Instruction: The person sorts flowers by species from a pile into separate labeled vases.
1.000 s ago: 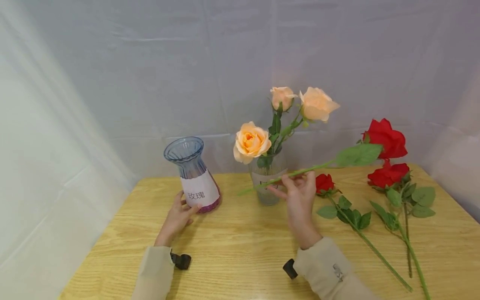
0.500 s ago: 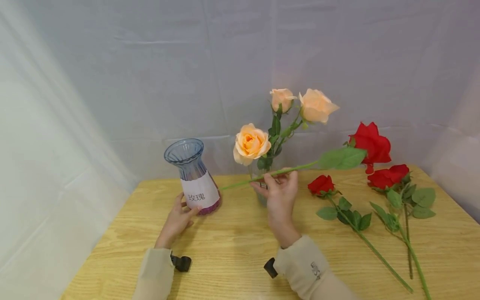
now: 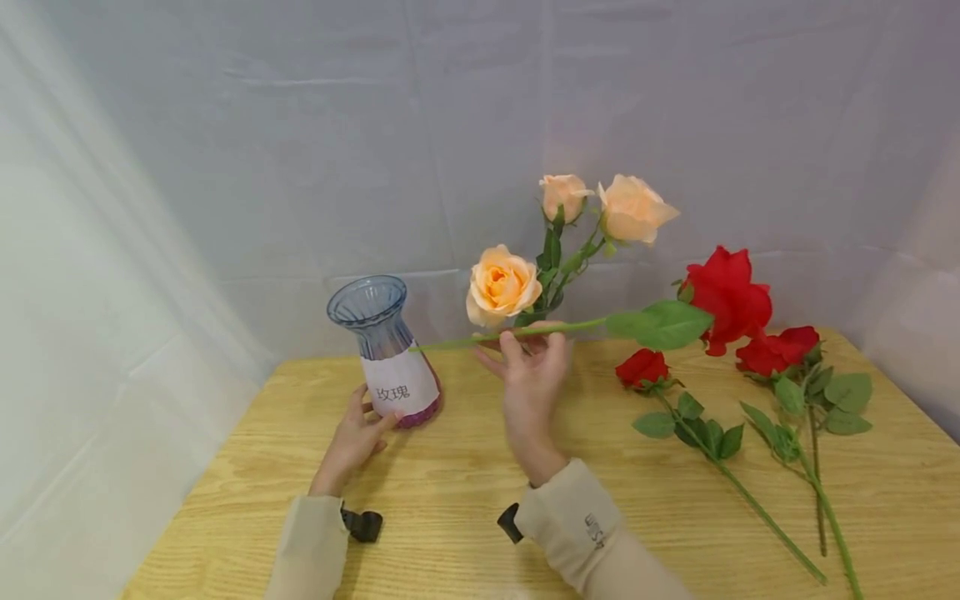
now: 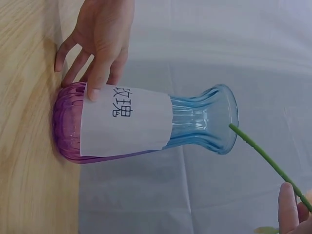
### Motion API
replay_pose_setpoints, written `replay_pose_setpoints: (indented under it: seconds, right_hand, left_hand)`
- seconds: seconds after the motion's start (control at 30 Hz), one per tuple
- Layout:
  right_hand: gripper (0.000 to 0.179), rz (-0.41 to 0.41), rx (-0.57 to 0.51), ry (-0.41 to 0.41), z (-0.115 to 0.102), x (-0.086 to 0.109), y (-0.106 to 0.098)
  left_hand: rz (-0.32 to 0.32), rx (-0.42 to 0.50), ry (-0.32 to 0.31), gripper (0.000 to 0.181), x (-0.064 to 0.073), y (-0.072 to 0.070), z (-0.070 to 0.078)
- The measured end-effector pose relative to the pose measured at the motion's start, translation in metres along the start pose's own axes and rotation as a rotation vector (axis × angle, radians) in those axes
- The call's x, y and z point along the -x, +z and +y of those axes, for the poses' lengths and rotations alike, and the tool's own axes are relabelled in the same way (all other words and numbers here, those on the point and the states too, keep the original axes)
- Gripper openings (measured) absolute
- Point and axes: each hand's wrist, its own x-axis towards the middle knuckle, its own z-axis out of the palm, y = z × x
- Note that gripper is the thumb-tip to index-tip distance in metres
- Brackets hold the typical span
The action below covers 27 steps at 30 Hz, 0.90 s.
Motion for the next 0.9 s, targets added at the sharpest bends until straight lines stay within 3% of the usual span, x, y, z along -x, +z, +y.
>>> replay_pose_setpoints:
  seconds: [0.27, 0.53, 0.7, 0.9]
  right_hand:
    - [0.016, -0.025, -0.032, -0.061, 0.002, 0.001, 0.017]
    - [0.034, -0.094, 0.037, -0.142, 0.001, 0.001, 0.035]
    - [0.027, -0.116, 0.060, -0.192, 0.006, -0.003, 0.046]
    - [0.013, -0.194, 0.239, -0.310, 0.013, -0.008, 0.059]
  left_hand:
    - [-0.011, -0.015, -0.030, 0.075, 0.000, 0.000, 0.002]
    - [-0.007, -0.026, -0.033, 0.076, 0.001, -0.002, 0.005]
    - [-0.008, -0.026, -0.030, 0.077, 0.004, -0.002, 0.007]
    - [-0.012, 0.004, -0.027, 0.077, 0.004, -0.003, 0.007]
